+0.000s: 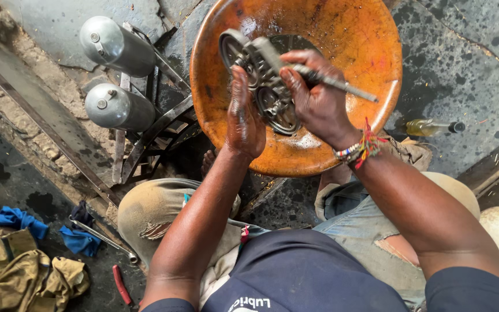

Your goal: The person scrubs a metal mechanical part with a wire brush over an orange basin filled with liquid. They repeatedly dip the part into the liquid and scrub various surfaces, including the sides and internal holes, to remove grime.

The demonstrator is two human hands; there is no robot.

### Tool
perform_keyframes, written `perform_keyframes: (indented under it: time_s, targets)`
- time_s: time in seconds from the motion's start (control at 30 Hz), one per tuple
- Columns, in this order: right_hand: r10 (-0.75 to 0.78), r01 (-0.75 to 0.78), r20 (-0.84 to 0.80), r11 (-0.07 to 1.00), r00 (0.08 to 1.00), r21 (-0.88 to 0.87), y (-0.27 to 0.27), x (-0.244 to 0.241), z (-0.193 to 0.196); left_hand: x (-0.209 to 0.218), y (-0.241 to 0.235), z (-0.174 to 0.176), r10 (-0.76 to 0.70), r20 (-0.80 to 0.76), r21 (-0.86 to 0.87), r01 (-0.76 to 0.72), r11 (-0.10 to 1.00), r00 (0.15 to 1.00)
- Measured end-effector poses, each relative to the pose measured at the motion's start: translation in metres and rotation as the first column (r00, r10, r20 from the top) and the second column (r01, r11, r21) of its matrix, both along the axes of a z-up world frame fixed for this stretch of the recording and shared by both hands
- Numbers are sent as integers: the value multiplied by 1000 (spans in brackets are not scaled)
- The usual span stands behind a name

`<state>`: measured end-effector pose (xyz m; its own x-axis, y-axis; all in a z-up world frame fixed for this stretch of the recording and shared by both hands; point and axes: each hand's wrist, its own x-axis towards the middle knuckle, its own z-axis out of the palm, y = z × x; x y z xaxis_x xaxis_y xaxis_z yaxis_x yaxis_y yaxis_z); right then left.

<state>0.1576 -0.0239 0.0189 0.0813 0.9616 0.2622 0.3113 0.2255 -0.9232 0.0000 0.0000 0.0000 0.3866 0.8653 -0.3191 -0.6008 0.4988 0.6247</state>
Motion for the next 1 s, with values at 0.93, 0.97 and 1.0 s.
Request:
perform_keyframes:
  time_s: [0.93,0.97,1.0]
  targets:
    - [29,269,702,912,711,-310,19,90,-32,-43,27,5,-53,301,147,9,989,952]
    - [51,286,719,896,693,-339,20,90,-35,-47,30,8,3,239,164,-44,986,971]
    - [73,303,734,879,675,-367,20,90,-37,-51,32,12,62,176,185,-94,978,982]
